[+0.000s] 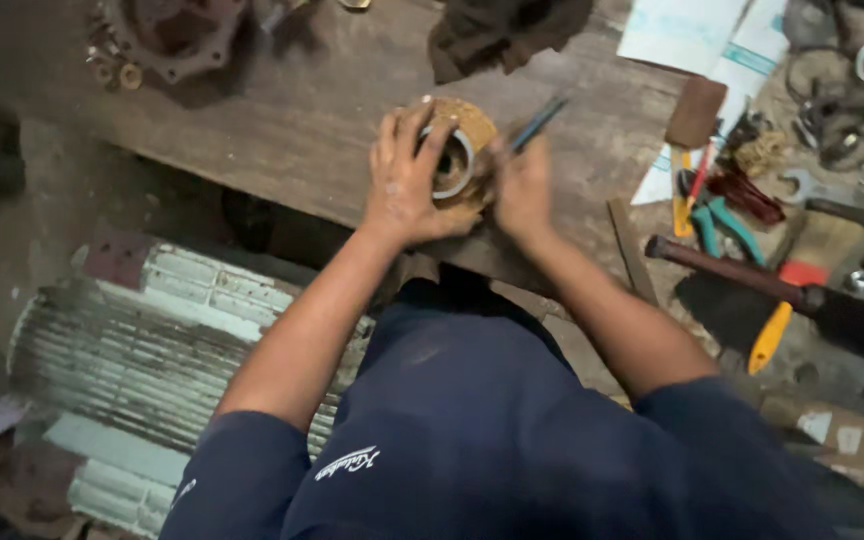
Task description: The person holds a rusty metal pulley on a workbench and scrapes rust from its hub and rim with a small scraper, rotating the pulley to reach different areas, then files the rim. They continue scraping around the hub and inner bore throughout the episode.
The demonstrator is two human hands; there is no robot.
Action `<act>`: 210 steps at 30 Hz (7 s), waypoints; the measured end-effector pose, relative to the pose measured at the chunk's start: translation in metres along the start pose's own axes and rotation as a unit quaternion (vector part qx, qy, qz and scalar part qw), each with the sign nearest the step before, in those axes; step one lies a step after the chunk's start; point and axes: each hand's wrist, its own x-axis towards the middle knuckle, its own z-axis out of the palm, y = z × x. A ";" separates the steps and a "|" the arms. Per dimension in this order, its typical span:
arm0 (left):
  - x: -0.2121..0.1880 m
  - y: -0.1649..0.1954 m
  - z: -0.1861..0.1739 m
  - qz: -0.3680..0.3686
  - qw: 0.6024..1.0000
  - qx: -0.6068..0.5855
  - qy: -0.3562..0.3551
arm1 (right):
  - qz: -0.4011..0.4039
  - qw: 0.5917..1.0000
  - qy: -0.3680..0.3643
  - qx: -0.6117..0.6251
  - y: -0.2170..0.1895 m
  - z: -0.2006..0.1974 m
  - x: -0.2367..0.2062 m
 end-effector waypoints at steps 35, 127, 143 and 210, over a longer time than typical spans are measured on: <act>-0.005 -0.020 -0.019 0.030 0.996 -0.027 -0.084 | 0.151 0.983 -0.065 0.083 -0.093 -0.024 -0.101; 0.054 -0.052 -0.063 0.301 0.906 0.045 -0.295 | 0.043 0.799 -0.146 -0.581 -0.105 0.039 -0.076; -0.008 -0.042 -0.002 0.074 0.997 -0.021 -0.011 | 0.105 0.834 -0.117 -0.528 -0.111 0.042 -0.085; 0.009 -0.058 -0.009 0.087 0.995 -0.039 -0.029 | -0.029 0.786 -0.145 -0.600 -0.098 0.043 -0.043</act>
